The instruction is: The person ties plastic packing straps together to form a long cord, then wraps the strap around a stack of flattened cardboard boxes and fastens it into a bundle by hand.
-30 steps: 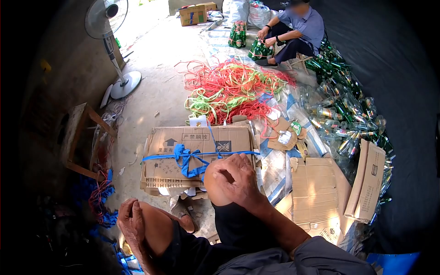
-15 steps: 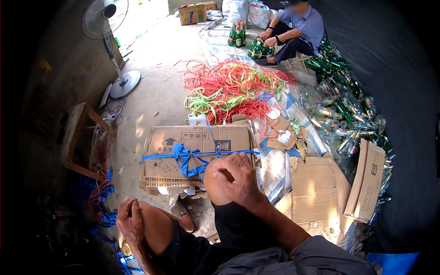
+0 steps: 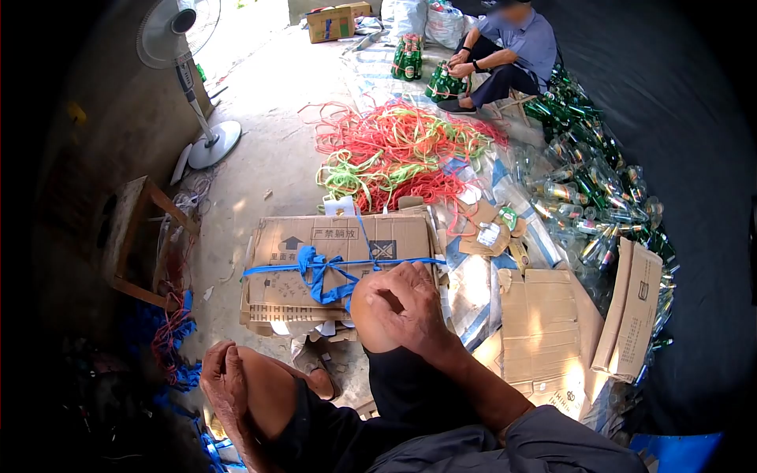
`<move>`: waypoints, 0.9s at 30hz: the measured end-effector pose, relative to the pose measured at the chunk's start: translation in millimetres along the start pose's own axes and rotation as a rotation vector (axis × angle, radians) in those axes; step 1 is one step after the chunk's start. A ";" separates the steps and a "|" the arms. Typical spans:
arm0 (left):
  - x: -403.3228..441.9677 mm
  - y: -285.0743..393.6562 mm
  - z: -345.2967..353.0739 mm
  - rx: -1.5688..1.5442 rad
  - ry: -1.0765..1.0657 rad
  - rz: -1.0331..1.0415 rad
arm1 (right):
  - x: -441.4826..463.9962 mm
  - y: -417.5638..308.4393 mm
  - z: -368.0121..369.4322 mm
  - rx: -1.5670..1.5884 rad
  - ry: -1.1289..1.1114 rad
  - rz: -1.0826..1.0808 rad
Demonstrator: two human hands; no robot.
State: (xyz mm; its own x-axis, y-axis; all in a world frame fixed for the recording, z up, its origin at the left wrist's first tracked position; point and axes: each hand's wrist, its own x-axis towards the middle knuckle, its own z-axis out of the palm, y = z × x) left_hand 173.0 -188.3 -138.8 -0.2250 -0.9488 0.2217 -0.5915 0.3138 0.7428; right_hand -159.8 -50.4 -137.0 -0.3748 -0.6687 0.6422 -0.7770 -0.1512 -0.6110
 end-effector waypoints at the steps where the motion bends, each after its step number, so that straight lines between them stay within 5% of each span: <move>1: 0.2 0.6 -0.3 0.006 -0.003 0.006 | 0.5 0.0 -0.6 -0.001 0.000 0.001; 27: 0.4 -2.7 -2.4 0.064 -0.024 0.051 | -0.6 1.3 -1.2 -0.003 0.002 0.010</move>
State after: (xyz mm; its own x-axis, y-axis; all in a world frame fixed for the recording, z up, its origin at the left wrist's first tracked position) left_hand 176.4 -189.6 -139.1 -0.2740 -0.9305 0.2430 -0.6268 0.3645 0.6887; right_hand -161.2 -49.3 -137.7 -0.3836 -0.6690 0.6366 -0.7746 -0.1422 -0.6162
